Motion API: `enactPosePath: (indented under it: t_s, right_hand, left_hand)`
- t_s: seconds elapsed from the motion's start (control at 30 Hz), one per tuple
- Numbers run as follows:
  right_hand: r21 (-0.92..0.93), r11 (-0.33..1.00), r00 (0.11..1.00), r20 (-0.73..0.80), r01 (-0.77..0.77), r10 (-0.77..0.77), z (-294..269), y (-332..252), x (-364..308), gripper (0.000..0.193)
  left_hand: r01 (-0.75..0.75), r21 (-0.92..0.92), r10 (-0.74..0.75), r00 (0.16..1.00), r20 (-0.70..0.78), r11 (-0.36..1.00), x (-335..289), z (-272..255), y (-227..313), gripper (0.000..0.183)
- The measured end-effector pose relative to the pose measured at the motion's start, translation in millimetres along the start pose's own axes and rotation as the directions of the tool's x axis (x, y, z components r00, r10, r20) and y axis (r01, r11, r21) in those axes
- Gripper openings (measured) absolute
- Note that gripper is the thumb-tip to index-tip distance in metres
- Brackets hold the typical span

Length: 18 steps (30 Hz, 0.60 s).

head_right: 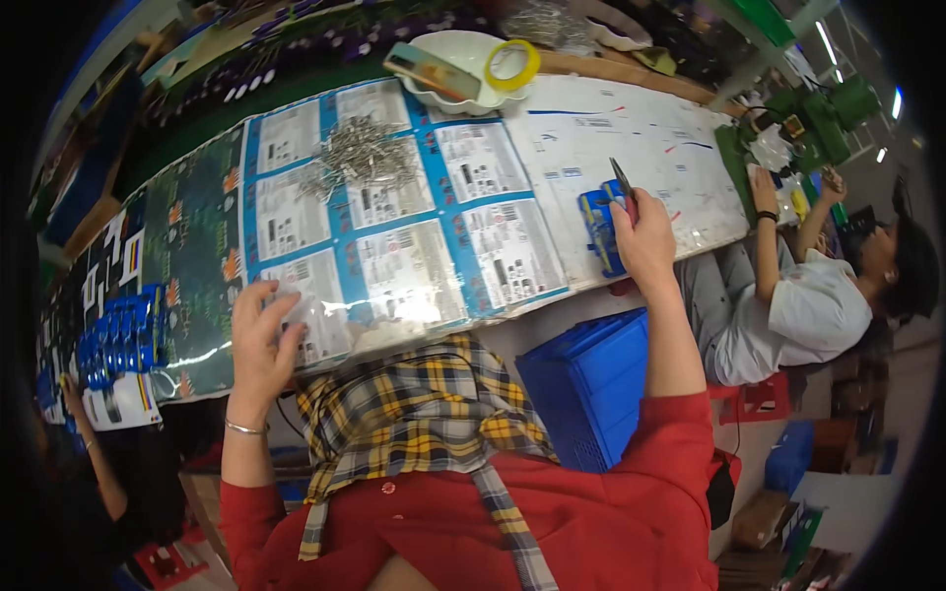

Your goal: The person trims excess plastic from toy car bodies using pliers and arranges the car bodies on the table.

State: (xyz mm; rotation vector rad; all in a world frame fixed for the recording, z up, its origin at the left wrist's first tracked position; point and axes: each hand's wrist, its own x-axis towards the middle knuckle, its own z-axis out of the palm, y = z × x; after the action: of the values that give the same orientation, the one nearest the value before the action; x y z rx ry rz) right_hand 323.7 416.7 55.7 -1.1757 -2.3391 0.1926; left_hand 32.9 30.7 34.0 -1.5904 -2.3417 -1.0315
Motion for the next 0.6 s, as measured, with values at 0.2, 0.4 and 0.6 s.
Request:
enactPosePath:
  t_s: [0.2, 0.4, 0.6]
  right_hand:
    - [-0.163, 0.961, 0.974, 0.014, -0.222, 0.227, 14.3, 61.0, 10.9, 0.039]
    - [0.212, 0.956, 0.979, 0.055, -0.204, 0.197, 27.4, 61.5, 2.8, 0.039]
    - [0.349, 0.929, 0.989, 0.113, -0.125, 0.091, 30.2, -2.1, -22.9, 0.038]
  left_hand:
    - [-0.097, -0.177, 0.112, 0.991, 0.077, 0.980, 5.8, 34.4, 38.2, 0.033]
    - [-0.156, -0.221, 0.194, 0.968, 0.162, 0.963, 13.3, 69.6, 71.5, 0.044]
    - [-0.227, -0.336, 0.293, 0.943, 0.159, 0.914, 43.0, 113.8, 108.6, 0.057]
